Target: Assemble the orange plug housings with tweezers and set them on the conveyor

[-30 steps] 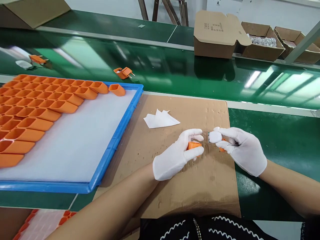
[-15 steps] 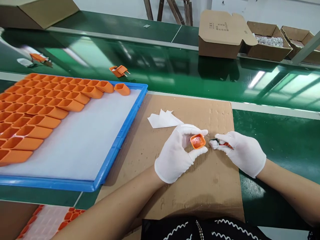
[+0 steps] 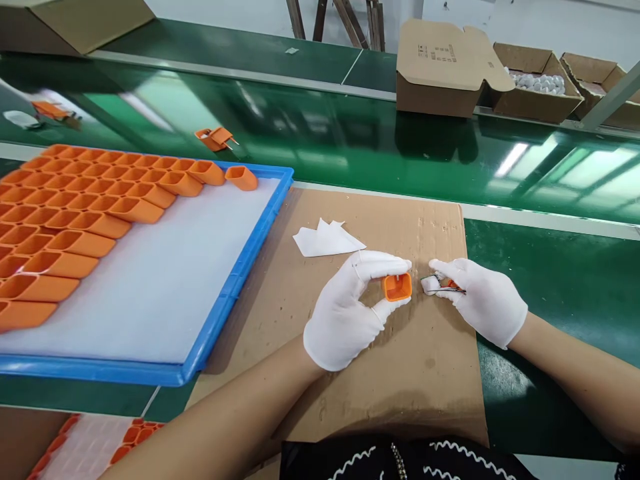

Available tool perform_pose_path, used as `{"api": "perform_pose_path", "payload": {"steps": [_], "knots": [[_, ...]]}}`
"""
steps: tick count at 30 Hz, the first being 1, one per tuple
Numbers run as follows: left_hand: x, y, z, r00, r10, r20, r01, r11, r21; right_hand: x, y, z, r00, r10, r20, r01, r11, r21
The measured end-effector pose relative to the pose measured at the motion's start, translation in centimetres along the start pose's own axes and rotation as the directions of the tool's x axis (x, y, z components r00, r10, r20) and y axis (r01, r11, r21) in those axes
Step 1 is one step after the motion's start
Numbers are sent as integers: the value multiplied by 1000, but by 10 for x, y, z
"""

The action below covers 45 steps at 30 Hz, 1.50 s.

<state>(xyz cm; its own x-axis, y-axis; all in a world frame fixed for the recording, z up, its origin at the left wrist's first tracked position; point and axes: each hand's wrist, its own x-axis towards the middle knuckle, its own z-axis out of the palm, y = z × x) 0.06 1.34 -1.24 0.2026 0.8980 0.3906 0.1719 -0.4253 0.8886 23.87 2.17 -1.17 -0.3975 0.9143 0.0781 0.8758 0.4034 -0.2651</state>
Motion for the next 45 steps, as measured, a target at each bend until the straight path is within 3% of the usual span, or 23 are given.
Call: {"api": "perform_pose_path", "payload": {"steps": [4, 7, 10, 12, 16, 27, 31, 37, 45], "knots": [[0, 0, 1, 999, -27, -33, 28, 999, 38, 2, -1, -2, 1000, -4, 14, 3, 999, 55], [1, 3, 2, 998, -33, -47, 37, 994, 101, 1, -5, -7, 989, 27, -149, -8, 992, 125], [1, 5, 2, 998, -31, -52, 38, 989, 140, -5, -11, -13, 938, 3, -346, 61, 983, 176], [1, 6, 2, 999, -24, -43, 30, 990, 137, -10, -17, -17, 920, -13, -392, 102, 973, 208], [-1, 8, 1, 1000, -7, -5, 8, 989, 148, -18, -28, -22, 920, -83, -384, 168, 966, 195], [-5, 11, 0, 981, 169, 99, -191, 940, 283, -18, -40, -28, 903, -248, -352, 187, 962, -198], [-6, 8, 0, 962, 254, 105, -274, 913, 303, -19, -44, -29, 897, -252, -363, 144, 943, -299], [-7, 6, 2, 956, 266, 124, -293, 899, 325, -20, -49, -33, 908, -252, -334, 119, 920, -373], [2, 18, 3, 936, 283, 208, -337, 889, 309, -23, -57, -36, 958, -125, -257, 19, 925, -380]]}}
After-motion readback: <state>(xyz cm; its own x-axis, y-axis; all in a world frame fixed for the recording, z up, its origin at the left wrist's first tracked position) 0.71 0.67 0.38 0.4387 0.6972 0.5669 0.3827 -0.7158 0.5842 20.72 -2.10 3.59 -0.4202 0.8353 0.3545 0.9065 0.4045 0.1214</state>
